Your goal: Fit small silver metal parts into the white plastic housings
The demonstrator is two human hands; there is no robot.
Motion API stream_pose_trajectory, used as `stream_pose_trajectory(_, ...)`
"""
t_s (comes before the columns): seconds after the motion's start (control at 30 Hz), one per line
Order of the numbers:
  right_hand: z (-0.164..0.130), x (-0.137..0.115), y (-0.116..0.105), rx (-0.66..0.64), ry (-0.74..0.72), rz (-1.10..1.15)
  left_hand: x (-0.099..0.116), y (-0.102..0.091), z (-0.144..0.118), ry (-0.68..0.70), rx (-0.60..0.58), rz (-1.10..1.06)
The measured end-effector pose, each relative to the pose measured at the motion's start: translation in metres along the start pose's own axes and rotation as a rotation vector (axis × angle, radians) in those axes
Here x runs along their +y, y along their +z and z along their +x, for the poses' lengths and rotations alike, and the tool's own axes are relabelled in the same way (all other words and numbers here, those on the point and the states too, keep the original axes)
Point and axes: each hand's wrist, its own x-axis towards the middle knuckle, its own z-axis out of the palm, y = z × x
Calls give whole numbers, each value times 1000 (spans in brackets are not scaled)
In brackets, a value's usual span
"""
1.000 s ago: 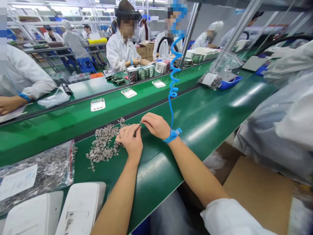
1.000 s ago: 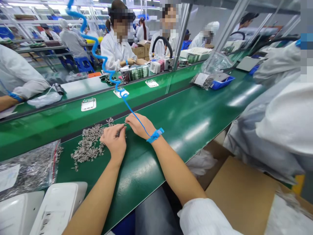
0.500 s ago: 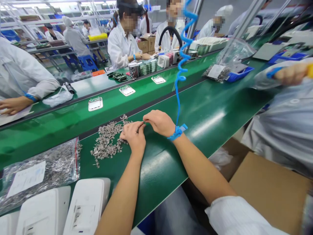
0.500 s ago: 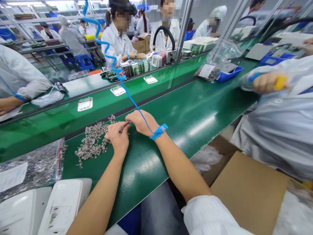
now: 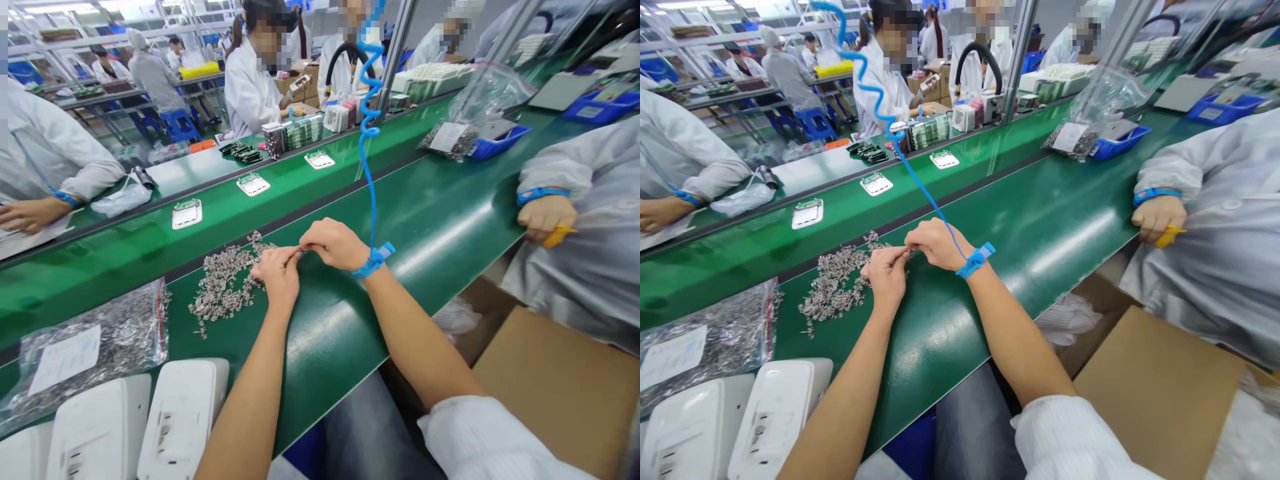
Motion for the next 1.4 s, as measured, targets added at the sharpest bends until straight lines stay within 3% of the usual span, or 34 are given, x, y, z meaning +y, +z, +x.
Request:
stream_pose_trajectory(0.17, 2, 1, 3, 109, 204, 508, 0, -1, 1, 2, -20, -8)
stream_pose_trajectory(0.23, 2, 9, 8, 212, 318, 613, 0, 0, 1, -8, 7, -22)
stream_pose_trajectory(0.33, -1, 31, 18, 319, 543, 409, 0, 0, 1, -36, 69, -73)
stream_pose_trajectory(0.43, -6, 46, 24, 142, 684, 84, -1, 1, 0, -61, 130, -105)
stream_pose_trajectory(0.5, -7, 43, 25, 82, 619, -34, -2, 1, 0, -71, 160, -119)
stream_pose_trajectory(0.57, -4, 31, 22, 144, 484, -4, -2, 1, 0, -75, 187, -120)
stream_pose_trajectory(0.63, 0, 15, 18, 168, 378, 198, -2, 0, -1, -78, 213, -116)
stream_pose_trajectory(0.73, 5, -3, 17, 77, 305, 450, -1, -1, -1, -97, 229, -119)
stream_pose_trajectory(1.03, 8, -2, 34, 215, 408, 587, -5, 4, 0, -66, 161, -233)
stream_pose_trajectory(1.23, 7, 0, 49, 55, 432, 817, -6, 5, 3, -151, 261, -501)
stream_pose_trajectory(1.4, 8, -1, 48, 116, 459, 739, -5, 5, 3, -132, 340, -453)
